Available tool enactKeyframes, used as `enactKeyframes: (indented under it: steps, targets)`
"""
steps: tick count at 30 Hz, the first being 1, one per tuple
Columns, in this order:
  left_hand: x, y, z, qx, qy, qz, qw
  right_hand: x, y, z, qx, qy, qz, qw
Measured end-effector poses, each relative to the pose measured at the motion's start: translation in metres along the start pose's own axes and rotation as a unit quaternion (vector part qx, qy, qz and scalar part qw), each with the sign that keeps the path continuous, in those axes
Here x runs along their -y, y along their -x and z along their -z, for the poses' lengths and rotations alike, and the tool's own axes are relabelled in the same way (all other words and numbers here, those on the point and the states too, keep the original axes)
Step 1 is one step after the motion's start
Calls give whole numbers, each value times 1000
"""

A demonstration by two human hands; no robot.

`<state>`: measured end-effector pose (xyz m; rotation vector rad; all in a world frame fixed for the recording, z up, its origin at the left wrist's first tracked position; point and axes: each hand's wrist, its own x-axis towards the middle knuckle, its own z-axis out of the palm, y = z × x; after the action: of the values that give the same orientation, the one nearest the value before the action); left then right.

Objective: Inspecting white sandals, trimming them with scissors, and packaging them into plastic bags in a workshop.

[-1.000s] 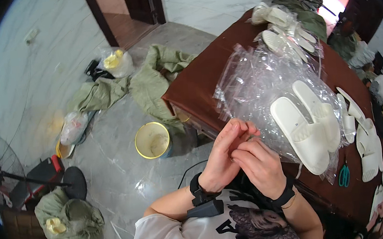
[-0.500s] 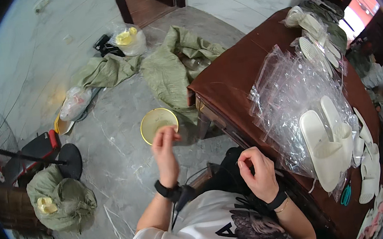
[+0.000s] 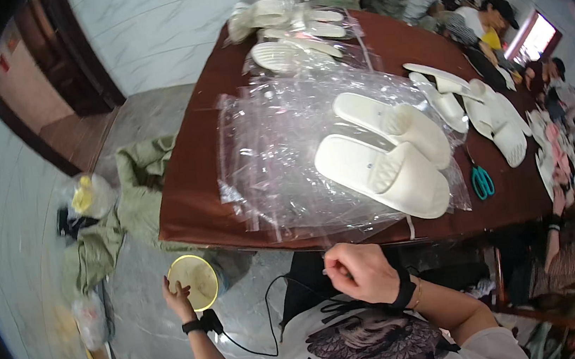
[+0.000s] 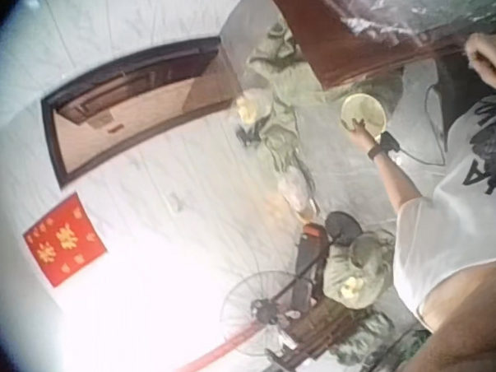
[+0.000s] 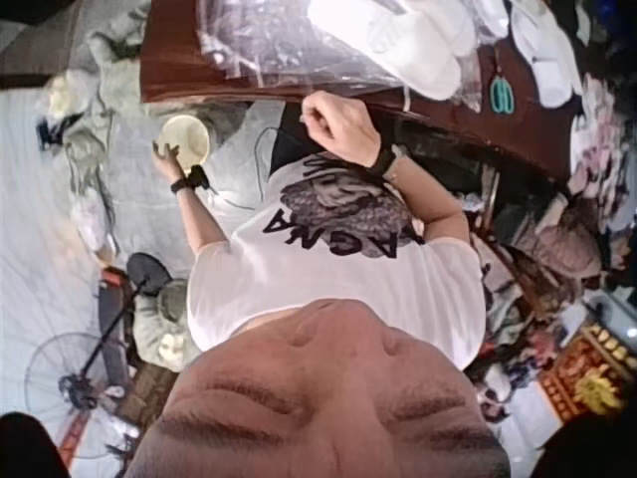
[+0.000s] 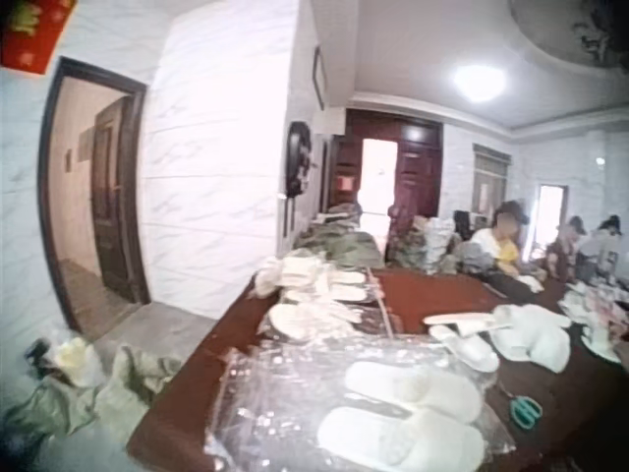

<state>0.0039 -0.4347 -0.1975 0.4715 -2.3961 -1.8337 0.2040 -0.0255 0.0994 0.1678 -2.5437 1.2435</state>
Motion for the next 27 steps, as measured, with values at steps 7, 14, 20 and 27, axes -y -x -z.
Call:
enactKeyframes:
  steps: [7,14,20,27]
  targets:
    - [-209,98,-45,-11,43,-255,966,-15,69,76,14,119,-93,988]
    - [-354,224,-138,409,84,-264,870,-23,128,146,18,186,-122,975]
    - [-353,285,-233,529,6,-277,802,-40,72,185,-248,37,-186,950]
    - [-342,296,-277,468,36,-313,826,-131,15,203,-234,-94,-192,949]
